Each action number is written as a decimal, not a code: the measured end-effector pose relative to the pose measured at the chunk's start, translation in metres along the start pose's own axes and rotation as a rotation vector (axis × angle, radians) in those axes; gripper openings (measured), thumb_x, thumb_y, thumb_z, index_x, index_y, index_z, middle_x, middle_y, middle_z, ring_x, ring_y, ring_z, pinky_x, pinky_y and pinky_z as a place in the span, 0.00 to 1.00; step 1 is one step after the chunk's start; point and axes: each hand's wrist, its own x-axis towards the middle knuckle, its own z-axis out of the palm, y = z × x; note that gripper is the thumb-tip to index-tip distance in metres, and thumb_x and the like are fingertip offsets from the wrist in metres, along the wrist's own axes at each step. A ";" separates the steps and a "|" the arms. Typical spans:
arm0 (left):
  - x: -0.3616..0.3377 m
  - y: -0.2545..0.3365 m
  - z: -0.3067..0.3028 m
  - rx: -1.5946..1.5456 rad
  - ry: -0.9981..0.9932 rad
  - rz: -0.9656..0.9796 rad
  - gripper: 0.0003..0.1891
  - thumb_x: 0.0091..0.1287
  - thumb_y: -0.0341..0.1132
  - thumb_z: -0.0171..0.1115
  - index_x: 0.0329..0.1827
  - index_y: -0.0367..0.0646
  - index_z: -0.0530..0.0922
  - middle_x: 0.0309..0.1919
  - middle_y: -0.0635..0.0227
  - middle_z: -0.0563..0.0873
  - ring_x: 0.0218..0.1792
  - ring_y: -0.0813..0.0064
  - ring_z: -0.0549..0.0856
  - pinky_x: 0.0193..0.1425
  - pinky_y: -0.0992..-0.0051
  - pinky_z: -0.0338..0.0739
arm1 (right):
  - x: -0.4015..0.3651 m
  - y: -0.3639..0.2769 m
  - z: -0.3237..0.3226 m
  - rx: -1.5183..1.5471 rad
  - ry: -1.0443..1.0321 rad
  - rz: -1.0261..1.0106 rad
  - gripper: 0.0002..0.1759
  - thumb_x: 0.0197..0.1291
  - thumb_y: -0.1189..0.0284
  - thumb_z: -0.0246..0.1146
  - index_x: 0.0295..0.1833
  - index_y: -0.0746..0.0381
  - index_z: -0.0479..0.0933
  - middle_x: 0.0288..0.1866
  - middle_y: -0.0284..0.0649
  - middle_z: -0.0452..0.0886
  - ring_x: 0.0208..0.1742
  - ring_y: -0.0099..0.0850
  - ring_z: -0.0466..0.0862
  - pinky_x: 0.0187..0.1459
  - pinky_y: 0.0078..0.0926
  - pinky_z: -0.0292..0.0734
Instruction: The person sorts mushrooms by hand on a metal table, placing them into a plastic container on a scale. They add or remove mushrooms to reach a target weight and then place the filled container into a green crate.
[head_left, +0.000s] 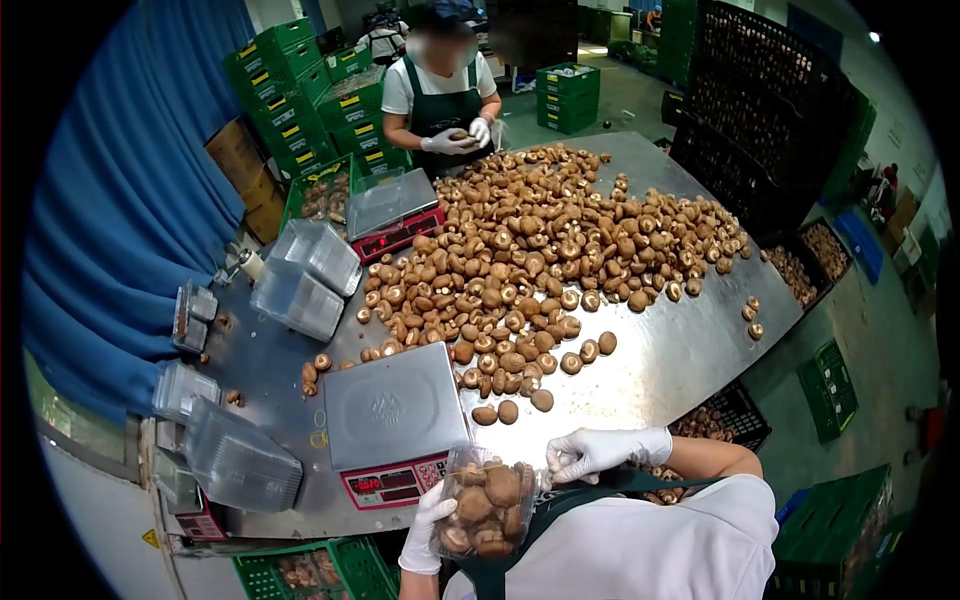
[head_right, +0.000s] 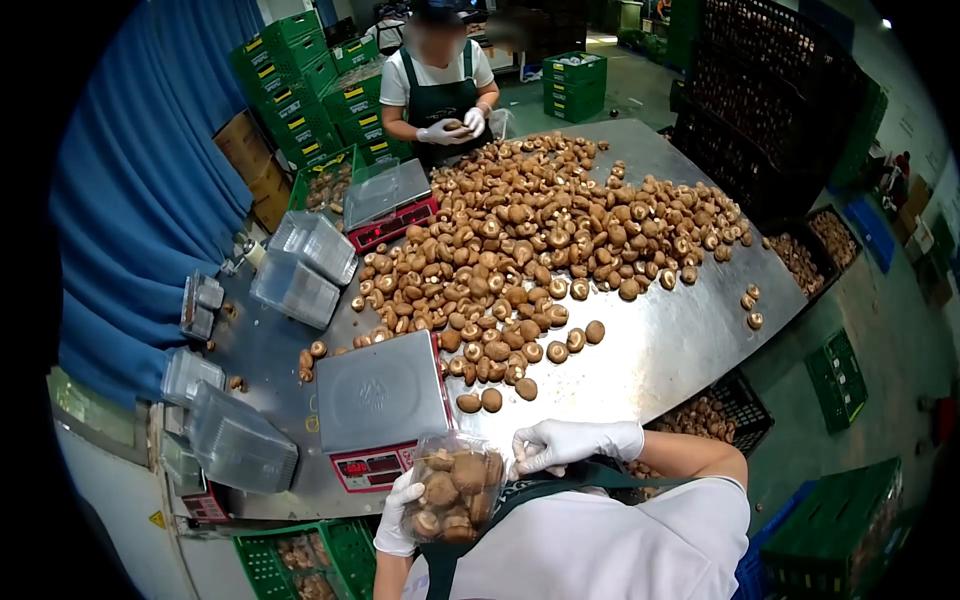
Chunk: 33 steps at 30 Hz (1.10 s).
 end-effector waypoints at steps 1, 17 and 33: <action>0.000 -0.002 -0.003 -0.017 -0.009 0.000 0.36 0.55 0.39 0.62 0.64 0.29 0.62 0.54 0.49 0.77 0.53 0.59 0.81 0.59 0.61 0.78 | 0.002 0.004 0.000 0.007 0.001 -0.004 0.14 0.63 0.63 0.63 0.40 0.62 0.70 0.28 0.31 0.80 0.19 0.15 0.69 0.21 0.14 0.63; -0.003 -0.004 -0.014 -0.071 -0.019 0.073 0.35 0.56 0.39 0.61 0.65 0.29 0.62 0.56 0.50 0.76 0.54 0.61 0.81 0.60 0.63 0.78 | 0.044 0.017 0.010 -0.122 -0.191 0.182 0.12 0.63 0.66 0.63 0.43 0.64 0.79 0.31 0.28 0.79 0.25 0.15 0.73 0.24 0.13 0.69; -0.026 -0.019 -0.034 -0.066 0.199 0.278 0.32 0.55 0.39 0.57 0.64 0.36 0.67 0.56 0.61 0.77 0.56 0.69 0.78 0.63 0.70 0.71 | 0.022 -0.133 0.045 -0.885 0.172 -1.044 0.10 0.52 0.76 0.66 0.42 0.62 0.82 0.25 0.41 0.79 0.23 0.35 0.80 0.23 0.29 0.71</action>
